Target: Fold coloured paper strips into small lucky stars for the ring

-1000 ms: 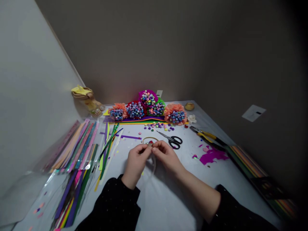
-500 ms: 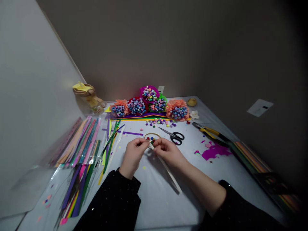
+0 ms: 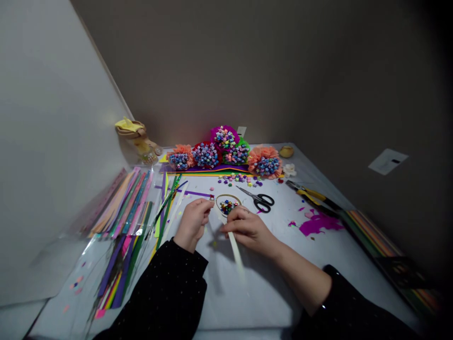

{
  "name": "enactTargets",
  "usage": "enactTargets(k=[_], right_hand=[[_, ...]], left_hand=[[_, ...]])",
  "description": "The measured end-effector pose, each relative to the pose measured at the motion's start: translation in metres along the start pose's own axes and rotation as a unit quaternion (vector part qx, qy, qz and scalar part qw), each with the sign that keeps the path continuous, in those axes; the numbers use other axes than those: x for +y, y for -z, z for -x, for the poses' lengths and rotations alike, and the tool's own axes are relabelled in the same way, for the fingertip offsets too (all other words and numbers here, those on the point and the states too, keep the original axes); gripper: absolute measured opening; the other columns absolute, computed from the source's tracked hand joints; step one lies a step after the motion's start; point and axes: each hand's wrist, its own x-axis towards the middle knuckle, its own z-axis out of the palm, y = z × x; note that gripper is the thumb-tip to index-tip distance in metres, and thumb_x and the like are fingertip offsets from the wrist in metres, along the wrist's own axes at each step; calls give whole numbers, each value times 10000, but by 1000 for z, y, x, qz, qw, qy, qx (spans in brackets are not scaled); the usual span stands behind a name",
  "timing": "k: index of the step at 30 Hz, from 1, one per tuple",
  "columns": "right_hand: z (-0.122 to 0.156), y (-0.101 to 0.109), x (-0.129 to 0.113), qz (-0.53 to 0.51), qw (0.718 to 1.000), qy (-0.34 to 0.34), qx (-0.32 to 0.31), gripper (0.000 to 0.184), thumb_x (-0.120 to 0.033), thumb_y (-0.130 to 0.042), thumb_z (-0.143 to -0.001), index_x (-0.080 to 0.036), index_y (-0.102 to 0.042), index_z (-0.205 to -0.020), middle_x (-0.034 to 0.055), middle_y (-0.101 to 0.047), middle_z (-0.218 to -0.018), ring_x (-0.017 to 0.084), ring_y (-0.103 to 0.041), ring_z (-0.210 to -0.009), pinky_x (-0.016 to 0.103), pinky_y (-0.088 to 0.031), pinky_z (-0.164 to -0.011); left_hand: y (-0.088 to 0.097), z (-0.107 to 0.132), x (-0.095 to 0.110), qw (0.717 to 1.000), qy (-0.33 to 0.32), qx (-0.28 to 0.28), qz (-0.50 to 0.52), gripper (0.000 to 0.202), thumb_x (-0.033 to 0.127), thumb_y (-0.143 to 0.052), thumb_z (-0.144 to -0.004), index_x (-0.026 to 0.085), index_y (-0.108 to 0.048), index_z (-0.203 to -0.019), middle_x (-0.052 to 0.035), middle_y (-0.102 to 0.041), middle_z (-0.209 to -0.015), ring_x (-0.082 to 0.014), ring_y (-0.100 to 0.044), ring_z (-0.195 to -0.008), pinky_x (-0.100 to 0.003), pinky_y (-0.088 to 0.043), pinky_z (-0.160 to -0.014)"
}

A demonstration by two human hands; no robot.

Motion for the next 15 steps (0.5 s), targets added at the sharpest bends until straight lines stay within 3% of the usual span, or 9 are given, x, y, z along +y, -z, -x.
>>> enactTargets(k=[3, 6, 11, 15], right_hand=[[-1, 5, -8, -90, 994, -56, 17, 131, -291, -632, -792, -240, -731, -860, 60, -570, -847, 160, -544, -820, 298, -456, -710], [-1, 7, -11, -239, 956, -172, 20, 182, -371, -699, -719, -205, -724, -789, 46, -601, -763, 142, -550, -710, 275, -449, -635], [-4, 0, -6, -430, 796, -424, 42, 314, -427, -732, -638, -137, -615, -672, -24, -529, -505, 34, -353, -382, 165, -208, -363], [-6, -1, -2, -495, 706, -506, -10, 261, -335, -715, -628, -112, -579, -617, -34, -479, -438, 13, -285, -336, 157, -106, -331]], left_hand=[[3, -4, -2, 993, -70, 62, -78, 188, 229, -623, -583, 155, -462, -521, 86, -352, -436, -36, -266, -397, -181, -179, -397], [2, -3, -3, 971, -152, 67, -173, 144, 222, -590, -619, 152, -508, -523, 64, -428, -473, -66, -365, -467, -194, -290, -479], [-6, 5, -6, 936, -206, 13, -286, 135, 223, -556, -669, 158, -549, -551, 43, -489, -518, -101, -439, -534, -213, -344, -538], [-9, 8, -9, 922, -227, -7, -313, 118, 207, -542, -680, 158, -569, -576, 29, -532, -560, -112, -479, -568, -217, -365, -560]])
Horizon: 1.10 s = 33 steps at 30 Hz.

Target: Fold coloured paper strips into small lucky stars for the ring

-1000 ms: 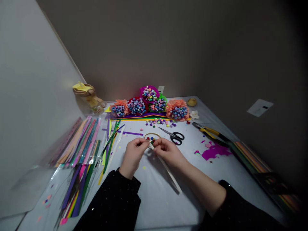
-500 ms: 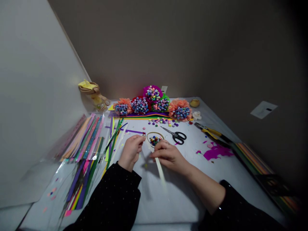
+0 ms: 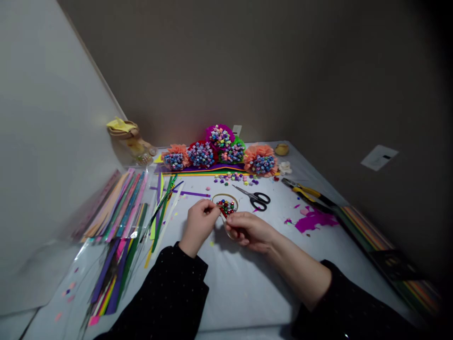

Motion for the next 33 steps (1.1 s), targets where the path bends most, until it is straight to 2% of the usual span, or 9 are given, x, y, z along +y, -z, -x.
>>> enactTargets(k=[2, 4, 7, 11, 16, 19, 24, 29, 33], right_hand=[[-1, 1, 0, -22, 999, -28, -3, 227, -296, -702, -622, -111, -571, -609, -35, -471, -427, 12, -278, -331, 156, -94, -329], [-2, 3, 0, -35, 999, -27, 1, 217, -289, -693, -631, -108, -574, -619, -32, -474, -428, 14, -292, -338, 153, -98, -332], [-5, 5, 2, -41, 999, 0, 8, 236, -305, -706, -636, -107, -577, -654, -26, -491, -434, 18, -316, -352, 151, -107, -340], [-9, 7, 6, -22, 999, 35, 31, 283, -313, -735, -624, -146, -507, -648, -11, -545, -460, 23, -340, -352, 151, -119, -350], [-11, 5, 6, -9, 991, 98, 93, 327, -359, -743, -622, -165, -485, -675, -60, -501, -458, 33, -357, -355, 155, -166, -346], [-11, 4, 6, 42, 979, 158, 118, 322, -400, -711, -656, -173, -484, -677, -78, -470, -435, 42, -339, -336, 171, -219, -340], [-10, 1, 5, 124, 941, 255, 187, 306, -404, -687, -679, -186, -474, -709, -87, -453, -465, 53, -345, -370, 181, -244, -360], [-9, 0, 5, 145, 913, 302, 232, 247, -343, -667, -703, -188, -479, -740, -75, -463, -527, 61, -377, -439, 191, -281, -420], [-9, -1, 6, 135, 913, 309, 231, 236, -329, -667, -704, -187, -482, -742, -74, -465, -529, 63, -380, -441, 195, -286, -423]], left_hand=[[-1, 1, 0, 1000, -4, -4, -4, 112, 200, -536, -683, 158, -577, -588, 23, -546, -572, -115, -490, -575, -220, -373, -567], [0, 1, 1, 1000, -11, -5, -13, 108, 185, -533, -681, 158, -578, -587, 20, -551, -582, -115, -493, -577, -222, -377, -568], [-1, 3, 4, 999, -39, -5, -36, 123, 164, -533, -689, 159, -574, -573, 14, -552, -601, -114, -500, -586, -224, -382, -571], [-2, 4, 4, 995, -78, -9, -64, 142, 168, -543, -711, 160, -597, -580, 1, -560, -621, -117, -514, -596, -226, -387, -573], [-2, 7, 4, 991, -115, -29, -59, 125, 172, -553, -723, 162, -632, -627, -12, -573, -652, -120, -522, -611, -223, -385, -569], [-3, 8, 6, 993, -106, -43, -41, 137, 185, -558, -728, 166, -635, -616, -9, -570, -644, -120, -517, -610, -218, -377, -561], [-3, 9, 10, 996, -69, -59, 9, 146, 224, -583, -730, 163, -631, -606, 0, -568, -629, -118, -513, -611, -214, -382, -570], [-2, 11, 14, 995, -57, -76, 27, 163, 252, -601, -731, 157, -637, -604, -1, -569, -632, -118, -517, -618, -216, -386, -577], [-4, 11, 13, 995, -60, -72, 33, 148, 235, -600, -730, 157, -644, -613, -3, -574, -637, -119, -519, -615, -217, -389, -572]])
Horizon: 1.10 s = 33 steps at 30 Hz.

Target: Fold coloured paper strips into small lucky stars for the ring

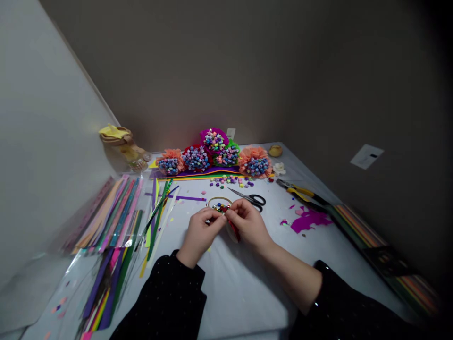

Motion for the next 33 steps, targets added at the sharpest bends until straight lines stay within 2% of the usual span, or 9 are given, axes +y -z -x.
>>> enactTargets(k=[5, 8, 11, 18, 24, 29, 33], right_hand=[[0, 0, 3, -51, 999, -6, -12, 240, -335, -664, -709, -189, -478, -757, -75, -486, -536, 59, -394, -425, 188, -293, -409], [0, 0, 2, -48, 999, -12, -21, 235, -341, -646, -724, -195, -466, -761, -90, -456, -489, 58, -368, -382, 188, -283, -385], [1, -1, 0, -41, 999, -9, -22, 243, -337, -657, -707, -192, -471, -764, -78, -485, -525, 59, -393, -411, 186, -301, -400], [2, -3, -3, -36, 998, -32, -41, 271, -381, -655, -699, -192, -484, -792, -80, -480, -518, 65, -404, -430, 189, -307, -424], [4, -3, -3, 31, 995, -35, -91, 309, -438, -641, -715, -176, -490, -648, -34, -519, -529, 86, -455, -465, 219, -360, -466], [3, -1, -6, 8, 996, -70, -63, 281, -395, -641, -688, -178, -493, -587, -57, -458, -443, 67, -376, -397, 203, -287, -405], [2, 0, -7, -17, 987, -125, -99, 198, -285, -610, -654, -178, -487, -541, -59, -449, -395, 59, -350, -354, 200, -222, -374]], left_hand=[[-1, -1, -1, 1000, 0, 15, 1, 139, 236, -605, -728, 162, -662, -626, -14, -588, -647, -126, -525, -619, -223, -397, -572], [0, -1, 0, 1000, 16, 7, 19, 150, 265, -611, -726, 159, -667, -635, -17, -588, -647, -131, -526, -627, -229, -401, -586], [-1, -1, 1, 999, 33, 5, 30, 153, 267, -610, -714, 159, -656, -617, -15, -582, -639, -131, -516, -620, -232, -400, -592], [-3, -1, 1, 998, 50, 26, 28, 148, 247, -565, -718, 158, -602, -605, 3, -572, -631, -126, -518, -624, -224, -402, -616], [0, -2, 1, 996, 59, 61, 41, 122, 256, -587, -716, 156, -624, -656, -4, -602, -658, -139, -543, -661, -237, -427, -655], [-1, -3, -4, 994, 75, 62, 45, 141, 289, -617, -701, 156, -657, -674, -15, -636, -678, -147, -558, -664, -241, -429, -651], [-3, -3, -10, 992, 88, 77, 55, 112, 261, -631, -672, 154, -663, -682, -9, -646, -664, -140, -561, -649, -235, -430, -642]])
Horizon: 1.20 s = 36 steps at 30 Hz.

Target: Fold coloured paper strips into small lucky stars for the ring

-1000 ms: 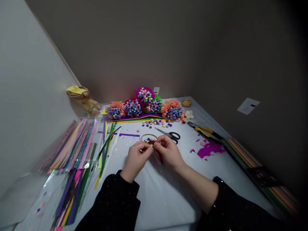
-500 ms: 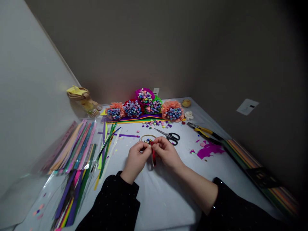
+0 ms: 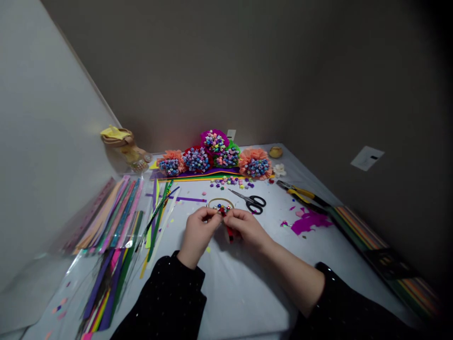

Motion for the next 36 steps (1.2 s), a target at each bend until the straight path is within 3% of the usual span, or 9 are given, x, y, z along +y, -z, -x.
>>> enactTargets(k=[5, 13, 18, 23, 26, 30, 33, 36], right_hand=[[0, 0, 2, -12, 999, -20, -33, 176, -271, -612, -637, -171, -499, -547, -56, -458, -390, 55, -347, -345, 205, -180, -373], [-4, 1, 4, -19, 1000, 8, -6, 310, -412, -682, -647, -169, -496, -595, -49, -477, -460, 51, -327, -383, 206, -185, -390], [-6, 2, 8, 43, 995, 79, 31, 302, -415, -624, -730, -177, -472, -623, -48, -471, -512, 69, -387, -438, 207, -301, -425], [-5, 1, 8, 69, 980, 158, 101, 184, -292, -623, -723, -205, -469, -774, -64, -496, -631, 72, -432, -463, 201, -365, -434], [-5, -1, 7, 65, 974, 198, 91, 159, -246, -621, -710, -210, -539, -842, -20, -592, -783, 106, -547, -615, 236, -454, -566], [-7, 7, 5, 56, 978, 187, 67, 155, -256, -633, -706, -192, -660, -844, 47, -674, -882, 177, -613, -800, 332, -480, -753], [-11, 24, 0, 30, 966, 229, 118, 201, -292, -630, -725, -204, -694, -894, 56, -694, -929, 201, -619, -869, 363, -465, -813], [-14, 41, -8, -7, 926, 305, 222, 280, -307, -587, -773, -222, -659, -1029, 63, -655, -1085, 219, -575, -1026, 370, -437, -870]], left_hand=[[-1, 0, -2, 1000, 4, 14, 4, 81, 226, -623, -665, 150, -651, -665, -1, -637, -635, -133, -555, -629, -234, -433, -632], [0, 3, 10, 999, -30, 3, -36, 96, 204, -609, -675, 151, -645, -603, -6, -613, -622, -133, -545, -621, -236, -418, -616], [0, 4, 12, 997, -53, -26, -47, 138, 228, -599, -709, 149, -654, -610, -12, -609, -636, -129, -540, -621, -228, -408, -602], [0, 5, 12, 995, -55, -60, -52, 172, 252, -573, -745, 141, -648, -636, -16, -608, -655, -132, -546, -642, -228, -414, -613], [1, 5, 10, 994, -69, -67, -57, 177, 252, -558, -761, 144, -653, -657, -20, -613, -674, -136, -554, -661, -234, -422, -631], [0, 5, 9, 992, -74, -72, -68, 172, 238, -549, -761, 155, -661, -660, -25, -619, -688, -137, -559, -665, -235, -418, -625], [1, 5, 9, 991, -62, -81, -82, 173, 212, -543, -746, 161, -668, -636, -25, -622, -672, -132, -559, -640, -231, -410, -605], [2, 3, 8, 989, -40, -101, -97, 156, 215, -562, -720, 164, -684, -638, -22, -638, -662, -139, -563, -635, -236, -405, -597]])
